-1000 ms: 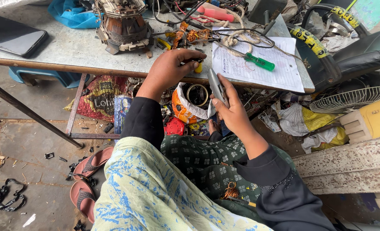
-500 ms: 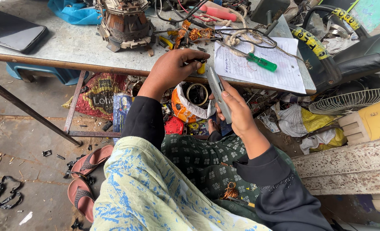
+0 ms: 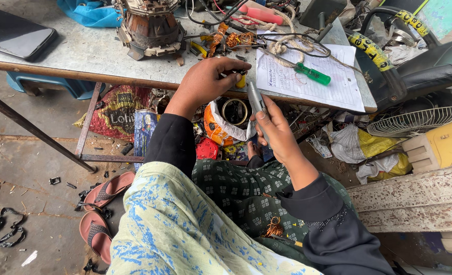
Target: The person sits cross-legged and uses a knife to strip the insulation from a yellow wire. They then use a screwdriver to manipulate the exposed copper strands and a small yellow plastic component. The person continues to strip and twist wires, occasionally using a hammer to tap a component on the table.
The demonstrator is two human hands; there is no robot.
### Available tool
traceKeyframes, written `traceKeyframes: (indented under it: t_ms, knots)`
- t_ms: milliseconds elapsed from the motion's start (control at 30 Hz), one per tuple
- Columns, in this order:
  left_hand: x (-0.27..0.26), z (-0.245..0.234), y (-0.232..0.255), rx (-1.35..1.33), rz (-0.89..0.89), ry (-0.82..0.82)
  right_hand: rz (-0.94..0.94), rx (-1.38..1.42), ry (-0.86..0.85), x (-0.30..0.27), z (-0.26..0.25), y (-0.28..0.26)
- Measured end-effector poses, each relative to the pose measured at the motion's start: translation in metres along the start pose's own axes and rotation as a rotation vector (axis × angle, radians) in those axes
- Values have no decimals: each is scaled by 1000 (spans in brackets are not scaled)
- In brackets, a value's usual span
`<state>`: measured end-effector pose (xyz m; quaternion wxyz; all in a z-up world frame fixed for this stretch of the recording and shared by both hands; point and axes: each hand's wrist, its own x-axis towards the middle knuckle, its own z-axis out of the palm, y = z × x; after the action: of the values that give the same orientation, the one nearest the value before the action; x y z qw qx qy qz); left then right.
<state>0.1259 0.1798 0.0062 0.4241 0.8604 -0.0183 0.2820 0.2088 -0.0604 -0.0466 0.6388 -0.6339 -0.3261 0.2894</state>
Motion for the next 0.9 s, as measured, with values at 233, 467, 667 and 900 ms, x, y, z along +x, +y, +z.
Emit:
traceKeyframes:
  t_ms: [233, 467, 667, 900]
  knots:
    - [0, -1, 1, -42, -5, -10, -78, -394, 52, -7, 12, -14]
    - [0, 2, 2, 51, 42, 36, -698, -1003, 134, -11, 26, -29]
    - [-3, 6, -2, 96, 212, 136, -448, -1127, 130, -12, 26, -38]
    - [-4, 7, 1, 59, 99, 101, -400, -1133, 136, -16, 32, -37]
